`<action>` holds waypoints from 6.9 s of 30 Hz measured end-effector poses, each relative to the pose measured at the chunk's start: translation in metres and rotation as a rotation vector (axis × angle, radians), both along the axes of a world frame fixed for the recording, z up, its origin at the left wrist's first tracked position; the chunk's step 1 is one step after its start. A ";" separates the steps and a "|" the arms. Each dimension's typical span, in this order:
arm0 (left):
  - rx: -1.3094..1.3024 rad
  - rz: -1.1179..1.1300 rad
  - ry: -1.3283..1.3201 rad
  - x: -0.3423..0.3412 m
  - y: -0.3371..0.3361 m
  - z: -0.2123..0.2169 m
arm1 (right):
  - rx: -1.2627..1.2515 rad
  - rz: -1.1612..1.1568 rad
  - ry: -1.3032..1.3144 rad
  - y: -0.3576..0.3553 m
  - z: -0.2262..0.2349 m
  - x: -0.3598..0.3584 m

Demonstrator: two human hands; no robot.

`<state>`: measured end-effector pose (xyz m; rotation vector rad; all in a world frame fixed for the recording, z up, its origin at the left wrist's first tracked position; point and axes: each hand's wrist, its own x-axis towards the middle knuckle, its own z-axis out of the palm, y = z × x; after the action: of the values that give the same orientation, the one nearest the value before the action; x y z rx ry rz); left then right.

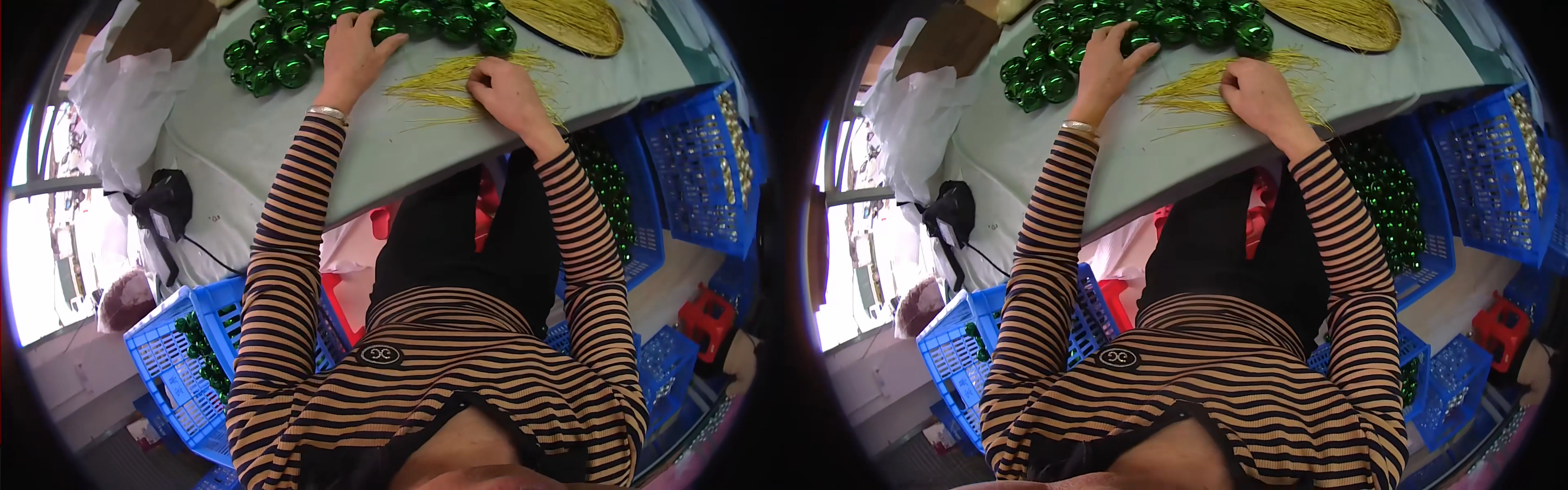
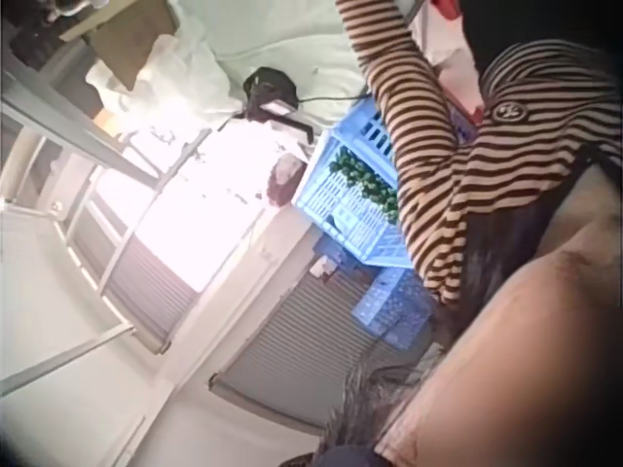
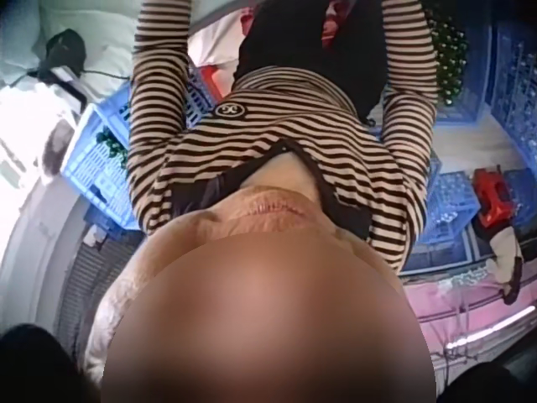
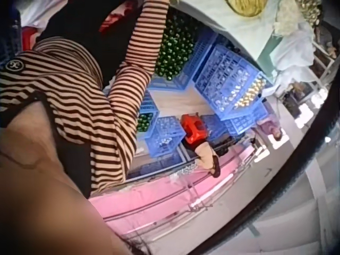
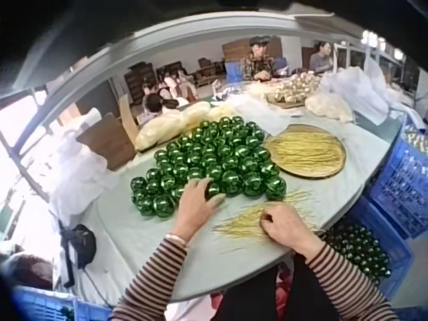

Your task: Attaching thin gold strings to green Christmas ball ornaments.

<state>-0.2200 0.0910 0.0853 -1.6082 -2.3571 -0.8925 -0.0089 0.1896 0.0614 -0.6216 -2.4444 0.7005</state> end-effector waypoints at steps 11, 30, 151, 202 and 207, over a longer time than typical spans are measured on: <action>0.302 -0.115 -0.516 0.014 -0.024 0.016 | -0.031 0.004 0.249 0.001 0.007 0.001; 0.096 -0.252 -2.586 0.202 -0.134 -0.068 | -1.060 -0.165 0.423 -0.115 0.015 0.139; 0.178 -0.094 -1.916 0.198 -0.128 -0.068 | -1.628 -0.053 0.575 -0.165 -0.026 0.139; -0.260 -0.449 -1.721 0.184 -0.142 -0.104 | -1.894 -0.041 0.366 -0.131 -0.014 0.147; -0.187 -0.517 -1.668 0.193 -0.143 -0.087 | -1.372 -0.384 0.453 -0.150 -0.020 0.120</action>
<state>-0.0267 -0.0520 -0.0019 -1.8154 -2.7038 -3.1404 0.1111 0.0394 0.0417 -1.1650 -1.0920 2.0241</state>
